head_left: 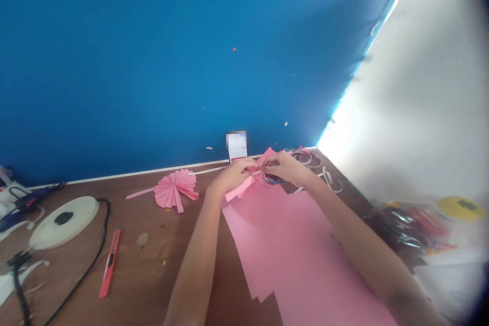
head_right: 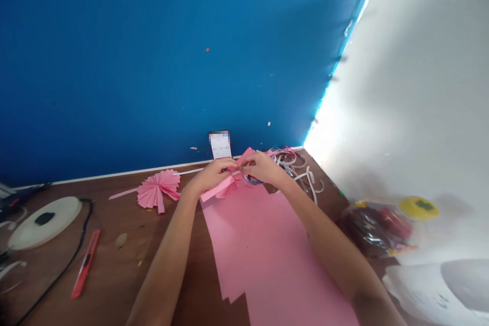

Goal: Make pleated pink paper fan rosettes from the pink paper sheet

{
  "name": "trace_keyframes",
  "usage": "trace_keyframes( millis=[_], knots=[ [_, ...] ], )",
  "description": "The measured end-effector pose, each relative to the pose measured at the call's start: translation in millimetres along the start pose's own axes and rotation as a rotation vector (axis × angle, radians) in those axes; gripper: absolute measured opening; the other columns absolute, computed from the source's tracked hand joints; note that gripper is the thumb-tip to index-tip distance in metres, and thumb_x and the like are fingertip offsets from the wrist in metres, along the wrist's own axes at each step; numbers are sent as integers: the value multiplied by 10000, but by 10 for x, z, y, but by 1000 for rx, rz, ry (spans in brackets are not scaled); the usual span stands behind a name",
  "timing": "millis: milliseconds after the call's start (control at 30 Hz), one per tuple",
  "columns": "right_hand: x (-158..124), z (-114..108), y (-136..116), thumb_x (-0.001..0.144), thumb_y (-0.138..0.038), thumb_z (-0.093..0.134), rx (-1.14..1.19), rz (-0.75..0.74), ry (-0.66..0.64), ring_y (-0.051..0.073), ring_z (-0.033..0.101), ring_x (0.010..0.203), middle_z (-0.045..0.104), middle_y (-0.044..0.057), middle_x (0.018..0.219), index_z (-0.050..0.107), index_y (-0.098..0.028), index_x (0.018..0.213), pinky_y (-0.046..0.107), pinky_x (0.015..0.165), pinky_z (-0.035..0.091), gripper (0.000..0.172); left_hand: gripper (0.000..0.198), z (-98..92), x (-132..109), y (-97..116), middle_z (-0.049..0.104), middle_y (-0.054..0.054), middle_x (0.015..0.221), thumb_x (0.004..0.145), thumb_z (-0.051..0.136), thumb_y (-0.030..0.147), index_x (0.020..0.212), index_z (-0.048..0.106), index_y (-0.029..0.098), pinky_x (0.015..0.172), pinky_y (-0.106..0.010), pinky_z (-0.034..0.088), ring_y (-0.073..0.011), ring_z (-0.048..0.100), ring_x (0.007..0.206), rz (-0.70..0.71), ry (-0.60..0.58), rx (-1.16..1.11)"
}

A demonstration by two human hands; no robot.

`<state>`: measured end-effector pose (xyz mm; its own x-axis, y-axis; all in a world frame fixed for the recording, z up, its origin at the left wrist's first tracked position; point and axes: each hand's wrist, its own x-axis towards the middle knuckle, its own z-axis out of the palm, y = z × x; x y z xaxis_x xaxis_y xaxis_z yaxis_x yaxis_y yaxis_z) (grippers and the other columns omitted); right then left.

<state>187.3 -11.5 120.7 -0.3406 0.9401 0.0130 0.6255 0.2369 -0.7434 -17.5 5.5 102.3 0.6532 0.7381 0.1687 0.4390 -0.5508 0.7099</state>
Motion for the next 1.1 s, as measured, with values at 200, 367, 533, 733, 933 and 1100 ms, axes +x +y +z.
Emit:
trace_keyframes(
  millis=[200,367,533,733,933,1100],
  knots=[
    [-17,-49,-23,746,-339,541,-27,1,-13,130,499,586,622,31,654,708,-155,731,252,541,359,249,346,45,30,1,631,-46,1122,810,404,110,1017,660,219,890,-301,436,-180,568,1013,15,-12,32],
    [-42,-68,-54,738,-322,543,-1,-11,-19,138,503,602,634,31,672,716,-159,733,263,557,368,238,236,66,44,46,656,-29,951,846,411,182,869,646,197,782,-280,446,-169,581,866,14,-40,42],
    [-45,-52,-43,738,-311,556,-29,-21,-13,137,504,611,622,21,643,726,-156,723,268,589,378,231,234,60,36,105,654,-30,969,868,402,224,883,634,199,787,-276,430,-168,577,881,11,-52,45],
    [-31,-50,11,740,-307,562,-28,-38,-12,142,521,634,643,30,671,749,-154,776,266,594,385,244,208,71,35,98,644,-29,915,836,410,200,815,616,192,743,-274,424,-169,561,831,5,-44,103],
    [-21,-65,33,732,-302,569,-21,-26,-2,150,545,654,673,35,726,755,-165,800,262,583,378,241,209,66,31,132,645,-20,902,811,407,165,811,614,197,734,-268,416,-163,560,820,-2,-50,119],
    [-25,-80,50,749,-336,547,-57,6,-16,130,492,560,624,21,625,727,-174,724,263,517,339,243,250,44,13,167,655,-24,982,844,403,214,937,635,209,712,-260,420,-161,573,837,-51,-53,86]
  ],
)
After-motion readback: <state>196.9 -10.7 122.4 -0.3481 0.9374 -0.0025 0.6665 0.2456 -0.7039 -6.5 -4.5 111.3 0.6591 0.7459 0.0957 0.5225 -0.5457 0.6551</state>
